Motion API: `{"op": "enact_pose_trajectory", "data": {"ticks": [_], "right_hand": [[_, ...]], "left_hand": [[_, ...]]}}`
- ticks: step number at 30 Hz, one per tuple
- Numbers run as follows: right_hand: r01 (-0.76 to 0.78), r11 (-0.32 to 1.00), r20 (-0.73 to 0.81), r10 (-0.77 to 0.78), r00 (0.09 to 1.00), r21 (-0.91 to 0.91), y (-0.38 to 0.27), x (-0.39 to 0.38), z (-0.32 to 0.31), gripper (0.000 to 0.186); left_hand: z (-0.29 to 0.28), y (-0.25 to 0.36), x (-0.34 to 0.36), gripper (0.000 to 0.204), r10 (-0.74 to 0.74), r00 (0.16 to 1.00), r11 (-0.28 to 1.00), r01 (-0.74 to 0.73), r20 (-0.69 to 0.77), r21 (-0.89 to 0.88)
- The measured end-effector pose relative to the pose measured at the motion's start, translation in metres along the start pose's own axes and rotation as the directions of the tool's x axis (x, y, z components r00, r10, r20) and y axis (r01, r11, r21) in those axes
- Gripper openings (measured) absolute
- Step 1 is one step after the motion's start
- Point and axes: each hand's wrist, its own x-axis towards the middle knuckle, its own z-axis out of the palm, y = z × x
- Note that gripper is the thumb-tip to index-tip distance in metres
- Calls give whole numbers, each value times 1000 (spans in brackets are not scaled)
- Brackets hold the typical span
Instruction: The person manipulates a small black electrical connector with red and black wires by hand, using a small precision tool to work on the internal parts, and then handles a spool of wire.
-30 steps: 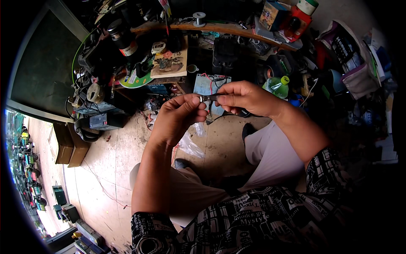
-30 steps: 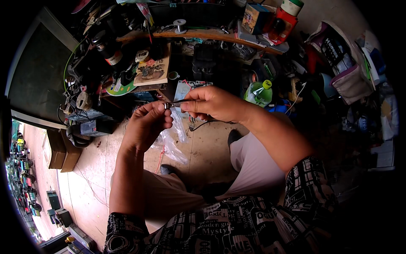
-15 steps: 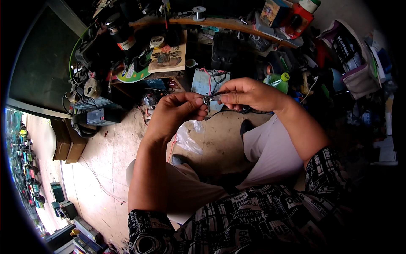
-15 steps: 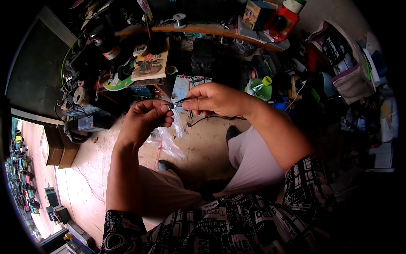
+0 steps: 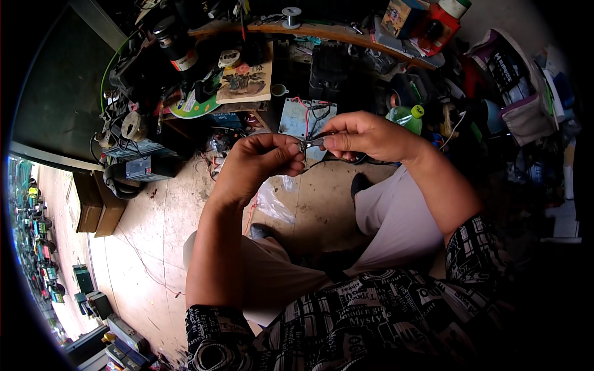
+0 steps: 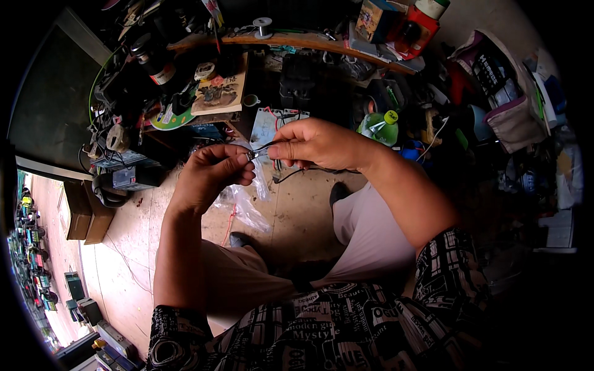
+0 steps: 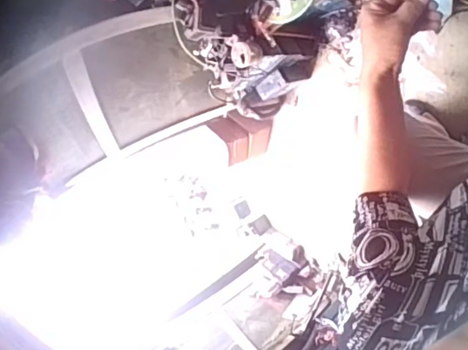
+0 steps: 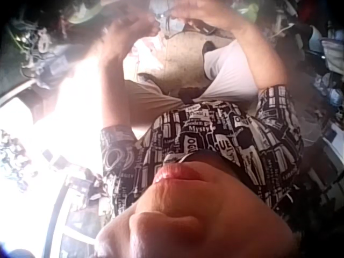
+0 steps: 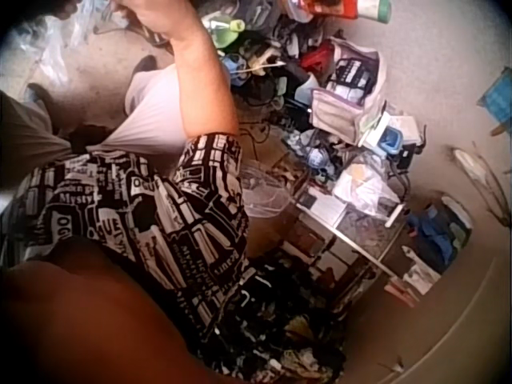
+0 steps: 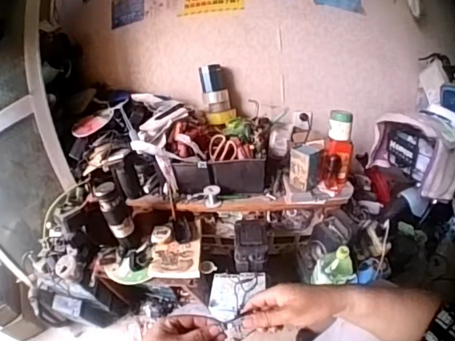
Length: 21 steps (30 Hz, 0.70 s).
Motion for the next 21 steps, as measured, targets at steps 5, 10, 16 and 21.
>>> {"op": "enact_pose_trajectory", "data": {"ticks": [5,10,16,21], "right_hand": [[6,999,4,-6,1000,-35,-1,0,0,28],[3,999,3,-3,1000,-40,2,1,-1,27],[30,997,-11,-31,999,-66,0,0,0,27],[33,993,-32,-36,999,-111,-2,2,1,25]], "left_hand": [[-1,-1,0,15,5,1000,1000,-5,12,-4],[0,-1,0,15,-5,1000,1000,5,17,12],[0,-1,1,15,3,1000,1000,-3,14,26],[-3,-1,-1,15,21,999,998,-23,30,51]]}}
